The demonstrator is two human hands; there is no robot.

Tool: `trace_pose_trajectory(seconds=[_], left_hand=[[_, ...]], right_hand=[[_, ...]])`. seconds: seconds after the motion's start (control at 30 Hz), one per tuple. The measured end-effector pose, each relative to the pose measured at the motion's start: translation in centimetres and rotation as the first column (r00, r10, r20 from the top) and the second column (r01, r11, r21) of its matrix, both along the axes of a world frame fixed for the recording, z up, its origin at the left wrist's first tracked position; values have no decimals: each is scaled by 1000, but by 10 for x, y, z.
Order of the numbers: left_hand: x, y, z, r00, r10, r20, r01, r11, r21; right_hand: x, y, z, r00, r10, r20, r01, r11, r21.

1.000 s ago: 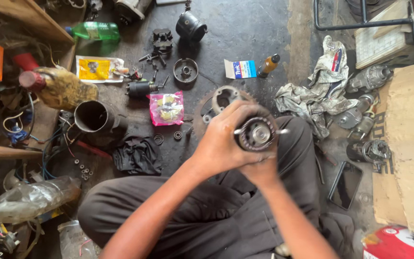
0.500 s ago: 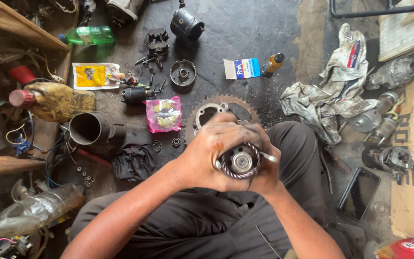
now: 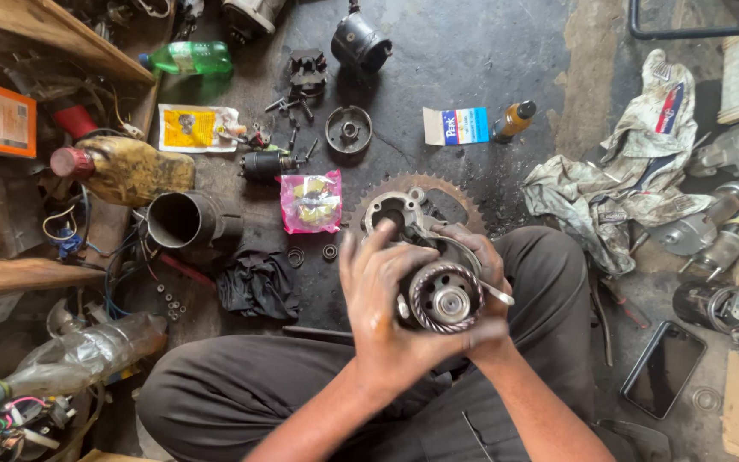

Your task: The person sits on the workshop floor and disassembles a motorcycle starter motor resting on their lap. They use pliers to loosen the end cover, remove the sprocket gear, pull the end cap off, and extract the armature winding from the housing by hand.

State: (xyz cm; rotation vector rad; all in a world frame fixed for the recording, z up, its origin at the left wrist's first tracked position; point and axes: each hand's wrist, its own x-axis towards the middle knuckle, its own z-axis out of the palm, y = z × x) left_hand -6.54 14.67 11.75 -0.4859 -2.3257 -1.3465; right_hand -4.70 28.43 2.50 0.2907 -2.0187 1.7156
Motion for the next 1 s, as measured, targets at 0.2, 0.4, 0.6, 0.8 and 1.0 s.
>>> trace_pose_trajectory(seconds=[0.2,0.4,0.6,0.8,1.0], left_hand=[[-25,-19,-6,960,-272,-67,264,959,-104],[-46,-18,0,891,-449,-64,446,894,-50],[-67,-23,5,641,-753,145,757,652,41],[-32,-9,25,930,-367,-32,366,930,-31],[-16,-6,-7,971,-227,-74,227,974,-9]], right_hand=[[-5,11,15,998,-18,-53,28,980,196],[-11,15,23,999,31,-37,-27,994,108],[-12,28,14,994,72,-82,-56,980,190],[-15,29,4,976,216,-32,-217,975,-48],[-8,30,7,987,159,-13,-157,984,86]])
